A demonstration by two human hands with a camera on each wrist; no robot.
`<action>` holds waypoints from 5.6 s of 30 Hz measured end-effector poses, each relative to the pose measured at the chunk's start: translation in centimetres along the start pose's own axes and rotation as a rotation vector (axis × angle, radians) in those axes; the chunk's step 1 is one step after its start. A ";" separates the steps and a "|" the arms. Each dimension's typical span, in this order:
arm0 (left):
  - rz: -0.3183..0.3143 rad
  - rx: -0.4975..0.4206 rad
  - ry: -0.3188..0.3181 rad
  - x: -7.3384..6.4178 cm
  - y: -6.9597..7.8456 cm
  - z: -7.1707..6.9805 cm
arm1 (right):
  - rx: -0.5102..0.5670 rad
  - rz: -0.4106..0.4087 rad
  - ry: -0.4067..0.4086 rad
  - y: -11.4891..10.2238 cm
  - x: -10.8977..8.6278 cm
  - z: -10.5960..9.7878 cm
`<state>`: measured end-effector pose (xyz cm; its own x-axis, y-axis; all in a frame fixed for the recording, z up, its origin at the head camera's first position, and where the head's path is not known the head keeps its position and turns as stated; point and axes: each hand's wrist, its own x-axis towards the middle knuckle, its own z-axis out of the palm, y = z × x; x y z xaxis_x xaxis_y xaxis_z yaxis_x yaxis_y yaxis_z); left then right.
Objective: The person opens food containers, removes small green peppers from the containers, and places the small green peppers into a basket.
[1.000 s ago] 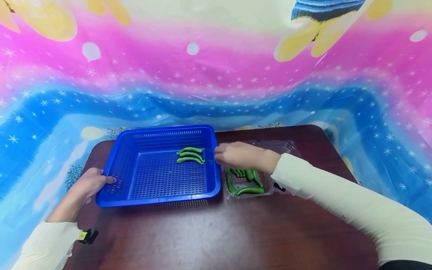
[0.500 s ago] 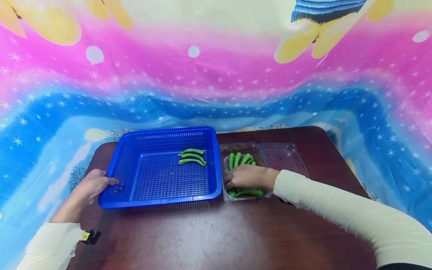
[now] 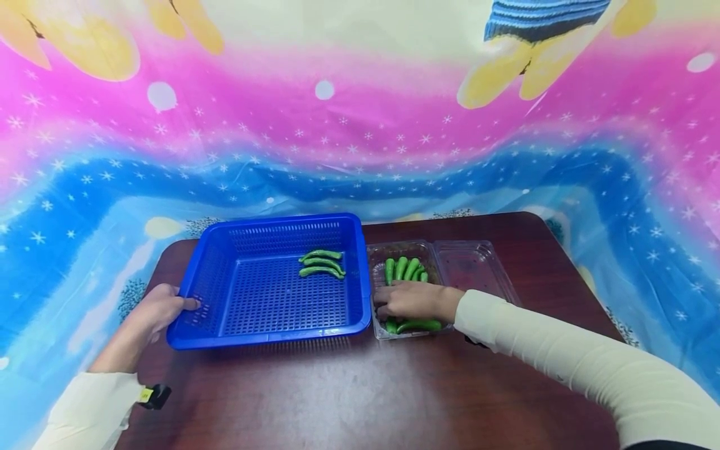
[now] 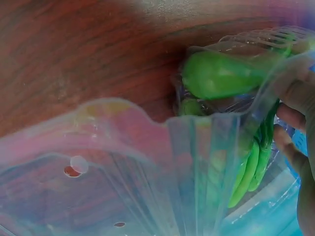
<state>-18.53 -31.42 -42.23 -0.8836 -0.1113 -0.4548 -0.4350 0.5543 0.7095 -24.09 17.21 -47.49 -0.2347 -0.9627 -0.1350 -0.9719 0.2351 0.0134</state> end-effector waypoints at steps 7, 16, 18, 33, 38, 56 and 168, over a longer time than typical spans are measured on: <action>-0.005 0.011 -0.004 0.0 0.1 0.1 | -0.095 -0.014 -0.008 0.5 0.1 -0.6; 0.011 0.014 0.010 0.0 0.2 0.0 | -0.122 0.029 0.022 1.1 0.0 -2.0; 0.013 0.013 0.009 0.0 0.1 0.1 | -0.125 0.045 0.023 1.2 0.0 -2.2; 0.018 0.002 0.003 0.0 -0.2 0.1 | -0.147 0.079 0.118 1.9 -0.3 -4.2; 0.011 0.003 0.006 0.0 -0.2 0.3 | -0.120 0.124 0.144 2.1 -0.4 -5.3; 0.005 0.001 0.020 -0.1 -0.1 0.3 | -0.129 0.128 0.237 3.1 -1.0 -8.2; -0.007 0.036 0.035 0.1 -0.2 0.4 | 0.127 0.571 -0.281 0.4 21.6 -6.6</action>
<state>-18.42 -31.23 -42.60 -0.8863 -0.1438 -0.4402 -0.4353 0.5828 0.6862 -29.71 -4.40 -43.90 -0.6829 -0.6139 -0.3959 -0.6821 0.7299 0.0448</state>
